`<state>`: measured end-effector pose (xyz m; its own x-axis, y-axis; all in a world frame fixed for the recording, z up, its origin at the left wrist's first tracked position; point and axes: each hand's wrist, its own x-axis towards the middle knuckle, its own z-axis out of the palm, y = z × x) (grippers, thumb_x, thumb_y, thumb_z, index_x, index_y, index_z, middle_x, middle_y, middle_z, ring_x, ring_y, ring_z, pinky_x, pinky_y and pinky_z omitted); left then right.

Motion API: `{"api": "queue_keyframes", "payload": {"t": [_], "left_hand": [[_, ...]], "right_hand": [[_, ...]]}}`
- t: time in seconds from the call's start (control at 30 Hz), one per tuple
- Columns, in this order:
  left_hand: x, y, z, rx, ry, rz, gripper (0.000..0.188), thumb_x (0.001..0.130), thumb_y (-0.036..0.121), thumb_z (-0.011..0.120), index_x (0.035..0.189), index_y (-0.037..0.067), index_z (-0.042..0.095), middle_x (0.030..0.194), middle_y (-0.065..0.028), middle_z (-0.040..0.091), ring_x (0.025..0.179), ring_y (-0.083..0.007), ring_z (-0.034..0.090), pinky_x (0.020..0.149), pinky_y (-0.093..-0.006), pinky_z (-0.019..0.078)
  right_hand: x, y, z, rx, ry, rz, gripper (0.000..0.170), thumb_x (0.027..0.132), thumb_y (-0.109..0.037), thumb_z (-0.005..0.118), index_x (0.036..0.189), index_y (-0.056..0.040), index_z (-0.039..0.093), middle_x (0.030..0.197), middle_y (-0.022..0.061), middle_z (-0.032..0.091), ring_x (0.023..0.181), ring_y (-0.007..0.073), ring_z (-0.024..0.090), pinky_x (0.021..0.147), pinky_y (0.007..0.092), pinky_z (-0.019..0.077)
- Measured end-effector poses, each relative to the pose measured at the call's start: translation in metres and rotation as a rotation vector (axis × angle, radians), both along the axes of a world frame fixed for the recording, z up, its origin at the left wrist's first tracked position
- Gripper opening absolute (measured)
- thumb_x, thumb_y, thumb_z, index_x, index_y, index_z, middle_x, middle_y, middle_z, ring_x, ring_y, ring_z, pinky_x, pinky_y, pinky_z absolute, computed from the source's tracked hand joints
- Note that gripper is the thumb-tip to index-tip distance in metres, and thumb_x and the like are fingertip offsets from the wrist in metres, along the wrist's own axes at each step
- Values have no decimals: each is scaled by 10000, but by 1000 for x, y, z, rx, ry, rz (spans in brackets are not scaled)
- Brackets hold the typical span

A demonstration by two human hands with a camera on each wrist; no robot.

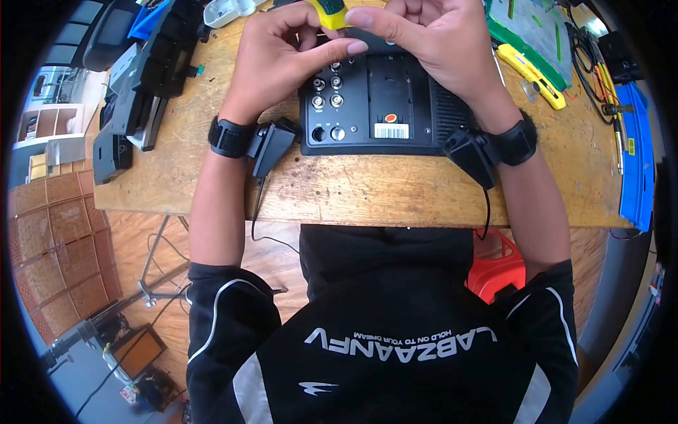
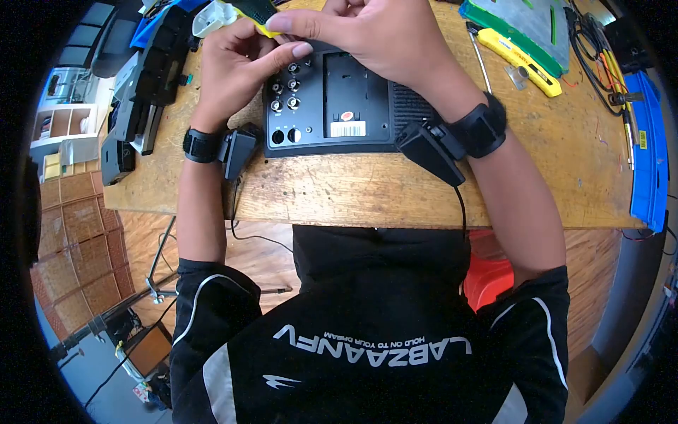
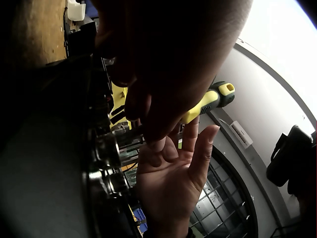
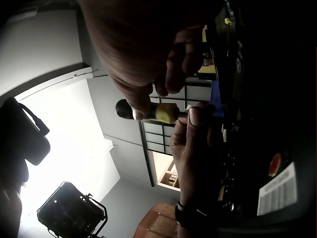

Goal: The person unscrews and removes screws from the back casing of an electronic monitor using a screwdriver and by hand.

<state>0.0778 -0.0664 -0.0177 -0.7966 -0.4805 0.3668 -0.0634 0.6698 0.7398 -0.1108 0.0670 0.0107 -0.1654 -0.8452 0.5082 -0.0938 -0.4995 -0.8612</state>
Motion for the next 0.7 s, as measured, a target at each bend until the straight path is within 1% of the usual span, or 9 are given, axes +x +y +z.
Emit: {"api": "queue_keyframes", "payload": {"t": [0.03,0.13,0.23,0.33,0.43,0.57,0.63,0.67,0.7], "left_hand": [[-2,2,0,1,0,-1,187,853,118,864,847,33,698,687,79,567,663,6,499,563,-181,358],[-5,6,1,-57,68,16,233,849,151,874,803,51,669,657,93,527,625,16,452,526,-194,320],[-3,4,5,-118,28,0,230,844,172,881,818,48,688,668,88,536,619,10,431,527,-201,311],[-3,7,6,-125,-39,-21,211,848,184,875,873,26,737,658,82,532,617,-3,425,531,-207,310],[-7,9,6,-158,38,-41,218,853,186,867,946,13,772,665,74,535,621,-21,424,538,-214,316],[-5,8,7,-145,-18,-58,229,863,180,855,993,7,780,726,51,611,653,-27,485,558,-216,348],[-2,10,7,-143,-55,-64,226,867,177,850,994,4,778,754,44,645,670,-25,512,570,-208,367],[-2,10,5,-38,-27,-57,220,872,172,845,993,2,777,762,41,658,687,-25,538,586,-203,391],[-3,10,4,68,3,-53,213,877,167,840,993,0,776,771,39,671,705,-24,564,602,-198,415]], "right_hand": [[-1,2,2,32,54,-14,477,881,-10,793,1307,104,612,1119,98,716,715,-4,581,603,133,470],[4,6,8,73,51,-24,487,861,-6,808,1298,101,620,1108,84,718,687,-16,547,587,128,451],[-3,-3,-4,21,81,-23,490,855,-9,813,1293,99,623,1074,67,719,681,-19,543,581,127,445],[-3,-4,-6,41,53,-17,482,856,-19,814,1283,99,625,1047,54,721,677,-17,539,581,131,445],[-2,1,0,55,137,-45,469,864,-34,812,1268,111,622,1038,58,719,676,-12,543,581,136,448],[3,5,5,115,169,-105,470,880,-39,798,1276,126,605,1035,63,712,693,2,564,591,144,462],[14,6,18,204,-71,-30,486,901,-37,772,1313,132,576,1036,73,708,726,26,606,609,160,491],[9,2,10,200,-70,-31,486,901,-37,772,1313,132,576,1036,73,708,726,26,606,609,160,491],[0,-4,-8,95,-62,32,491,910,-31,759,1328,136,562,1042,79,709,742,37,623,620,166,504]]}}
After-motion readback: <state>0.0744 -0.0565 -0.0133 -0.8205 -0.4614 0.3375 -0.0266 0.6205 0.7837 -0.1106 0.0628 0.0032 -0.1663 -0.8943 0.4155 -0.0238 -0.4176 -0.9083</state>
